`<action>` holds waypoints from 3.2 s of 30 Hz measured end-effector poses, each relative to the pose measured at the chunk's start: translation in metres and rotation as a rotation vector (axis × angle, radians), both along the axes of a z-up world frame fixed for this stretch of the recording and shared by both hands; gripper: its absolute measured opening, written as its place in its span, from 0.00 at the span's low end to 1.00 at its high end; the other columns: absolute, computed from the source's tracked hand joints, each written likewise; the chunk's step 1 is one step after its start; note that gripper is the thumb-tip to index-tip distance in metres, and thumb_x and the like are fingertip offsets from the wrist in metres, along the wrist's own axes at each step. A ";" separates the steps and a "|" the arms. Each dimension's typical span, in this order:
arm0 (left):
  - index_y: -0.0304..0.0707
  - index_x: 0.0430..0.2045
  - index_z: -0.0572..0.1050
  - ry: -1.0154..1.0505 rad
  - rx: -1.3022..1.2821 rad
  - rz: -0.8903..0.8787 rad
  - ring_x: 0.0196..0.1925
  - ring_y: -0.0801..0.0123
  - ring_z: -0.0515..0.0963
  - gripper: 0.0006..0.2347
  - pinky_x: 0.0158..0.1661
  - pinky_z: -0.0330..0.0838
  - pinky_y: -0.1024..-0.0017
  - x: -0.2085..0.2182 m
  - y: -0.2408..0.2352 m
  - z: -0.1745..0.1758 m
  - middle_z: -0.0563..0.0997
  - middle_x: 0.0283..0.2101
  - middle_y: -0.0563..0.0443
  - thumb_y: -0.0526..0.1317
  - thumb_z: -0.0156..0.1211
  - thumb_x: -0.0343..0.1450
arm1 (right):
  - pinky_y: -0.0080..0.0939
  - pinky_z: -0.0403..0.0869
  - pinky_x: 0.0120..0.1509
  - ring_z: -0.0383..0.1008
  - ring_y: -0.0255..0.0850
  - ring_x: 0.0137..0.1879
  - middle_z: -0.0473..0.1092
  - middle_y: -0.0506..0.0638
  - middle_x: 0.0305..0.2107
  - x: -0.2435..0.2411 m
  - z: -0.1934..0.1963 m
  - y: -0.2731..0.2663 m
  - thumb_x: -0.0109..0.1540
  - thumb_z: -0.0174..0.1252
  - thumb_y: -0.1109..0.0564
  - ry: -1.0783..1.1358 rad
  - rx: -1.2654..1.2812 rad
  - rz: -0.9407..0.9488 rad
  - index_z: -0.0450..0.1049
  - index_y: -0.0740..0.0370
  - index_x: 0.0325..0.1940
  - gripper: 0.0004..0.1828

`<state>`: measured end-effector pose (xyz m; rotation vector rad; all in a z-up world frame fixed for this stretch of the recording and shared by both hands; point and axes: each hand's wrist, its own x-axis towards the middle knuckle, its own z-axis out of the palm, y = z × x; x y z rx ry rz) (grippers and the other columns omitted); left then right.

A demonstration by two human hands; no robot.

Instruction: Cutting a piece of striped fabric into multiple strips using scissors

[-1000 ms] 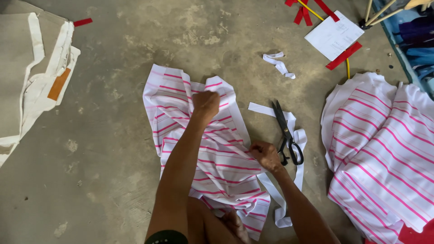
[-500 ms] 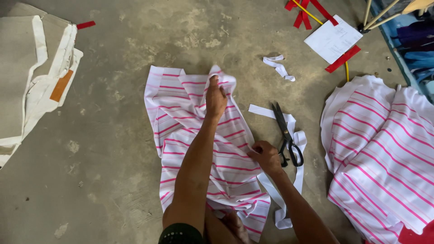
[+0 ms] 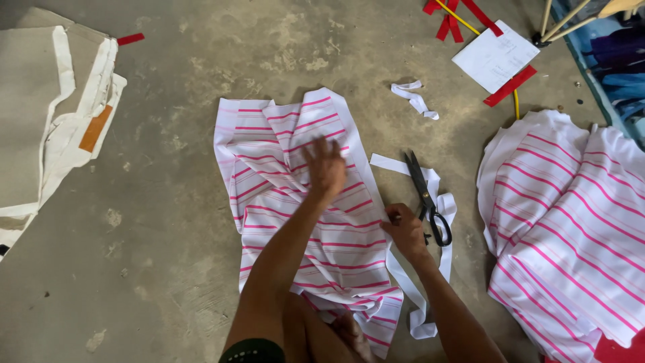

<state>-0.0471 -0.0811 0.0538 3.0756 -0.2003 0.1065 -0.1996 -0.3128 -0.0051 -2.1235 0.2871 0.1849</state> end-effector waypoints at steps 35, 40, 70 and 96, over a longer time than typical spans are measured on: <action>0.32 0.73 0.50 0.220 -0.234 -0.337 0.78 0.34 0.45 0.53 0.66 0.34 0.23 -0.182 -0.070 0.056 0.49 0.76 0.26 0.68 0.62 0.58 | 0.54 0.80 0.46 0.80 0.58 0.45 0.74 0.59 0.39 -0.029 0.049 -0.063 0.50 0.73 0.36 -0.015 -0.845 0.096 0.74 0.61 0.54 0.37; 0.30 0.72 0.51 0.352 -0.190 -0.354 0.78 0.35 0.45 0.48 0.67 0.39 0.26 -0.197 -0.063 0.062 0.48 0.76 0.25 0.58 0.69 0.61 | 0.54 0.80 0.43 0.79 0.59 0.43 0.71 0.59 0.37 -0.036 0.062 -0.059 0.48 0.73 0.35 -0.196 -0.884 0.090 0.73 0.62 0.50 0.37; 0.36 0.74 0.42 0.399 -0.174 -0.228 0.79 0.44 0.27 0.62 0.65 0.33 0.23 -0.172 -0.047 0.024 0.34 0.79 0.42 0.74 0.68 0.53 | 0.42 0.59 0.24 0.63 0.44 0.16 0.68 0.61 0.10 -0.199 0.141 -0.034 0.60 0.61 0.48 0.469 0.401 -0.105 0.73 0.71 0.27 0.20; 0.31 0.72 0.51 0.061 -0.231 -0.300 0.79 0.36 0.38 0.64 0.60 0.44 0.19 -0.176 -0.040 -0.011 0.44 0.78 0.34 0.82 0.59 0.49 | 0.43 0.61 0.20 0.62 0.46 0.15 0.65 0.60 0.11 -0.173 0.122 0.012 0.61 0.70 0.54 0.639 0.213 -0.274 0.66 0.69 0.29 0.20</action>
